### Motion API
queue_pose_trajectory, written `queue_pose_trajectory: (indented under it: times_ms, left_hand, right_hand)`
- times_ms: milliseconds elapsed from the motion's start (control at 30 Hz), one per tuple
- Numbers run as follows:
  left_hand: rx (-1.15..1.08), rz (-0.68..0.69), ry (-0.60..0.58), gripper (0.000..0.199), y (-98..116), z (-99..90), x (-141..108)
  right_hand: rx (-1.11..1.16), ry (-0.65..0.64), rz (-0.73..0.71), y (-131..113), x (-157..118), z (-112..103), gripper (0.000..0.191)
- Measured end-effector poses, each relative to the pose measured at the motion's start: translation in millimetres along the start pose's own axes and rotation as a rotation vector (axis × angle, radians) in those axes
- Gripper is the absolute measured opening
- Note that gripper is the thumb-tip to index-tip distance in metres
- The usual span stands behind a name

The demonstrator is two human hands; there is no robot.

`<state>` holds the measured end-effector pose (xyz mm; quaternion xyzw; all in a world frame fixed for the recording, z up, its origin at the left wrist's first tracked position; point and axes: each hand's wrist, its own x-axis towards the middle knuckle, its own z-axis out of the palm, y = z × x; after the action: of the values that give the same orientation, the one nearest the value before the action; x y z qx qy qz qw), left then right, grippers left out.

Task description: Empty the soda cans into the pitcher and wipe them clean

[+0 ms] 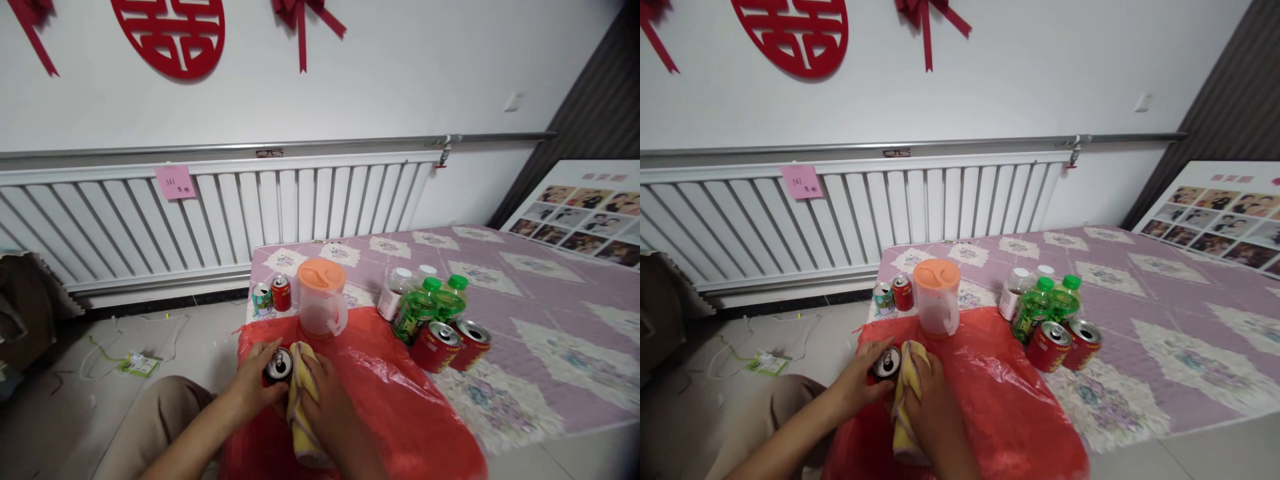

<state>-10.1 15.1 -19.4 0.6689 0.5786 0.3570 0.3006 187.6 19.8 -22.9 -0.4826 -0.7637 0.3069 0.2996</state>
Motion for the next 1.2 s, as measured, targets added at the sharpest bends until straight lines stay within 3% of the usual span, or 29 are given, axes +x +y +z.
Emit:
queue_pose_trajectory:
  times_ms: [133, 333, 533, 867, 1100, 1200]
  left_hand:
    - [-0.063, -0.051, -0.002, 0.085, 4.3, -4.3, -0.5]
    - [-0.116, -0.017, -0.099, 0.064, 11.3, -11.3, -2.3]
    - [-0.124, 0.021, -0.151, 0.068, 17.4, -13.6, -1.9]
    - [0.007, 0.040, -0.081, 0.073, 8.3, -7.3, -2.5]
    - [0.068, -0.029, -0.007, 0.073, 9.9, 0.0, -2.5]
    - [-0.017, -0.039, 0.015, 0.077, 10.6, -0.2, -3.1]
  right_hand:
    - [-0.035, -0.029, 0.002, 3.9, -4.9, -0.7, 0.060]
    - [-0.029, 0.021, -0.029, 6.9, -1.5, -2.3, 0.061]
    - [-0.014, 0.031, -0.032, 4.1, 1.3, -4.2, 0.061]
    - [-0.051, -0.056, 0.001, 2.6, -3.9, -8.0, 0.061]
    - [-0.025, 0.047, -0.082, 4.7, -1.6, -6.5, 0.060]
    - [-0.025, 0.016, -0.062, 5.2, -2.6, -6.4, 0.060]
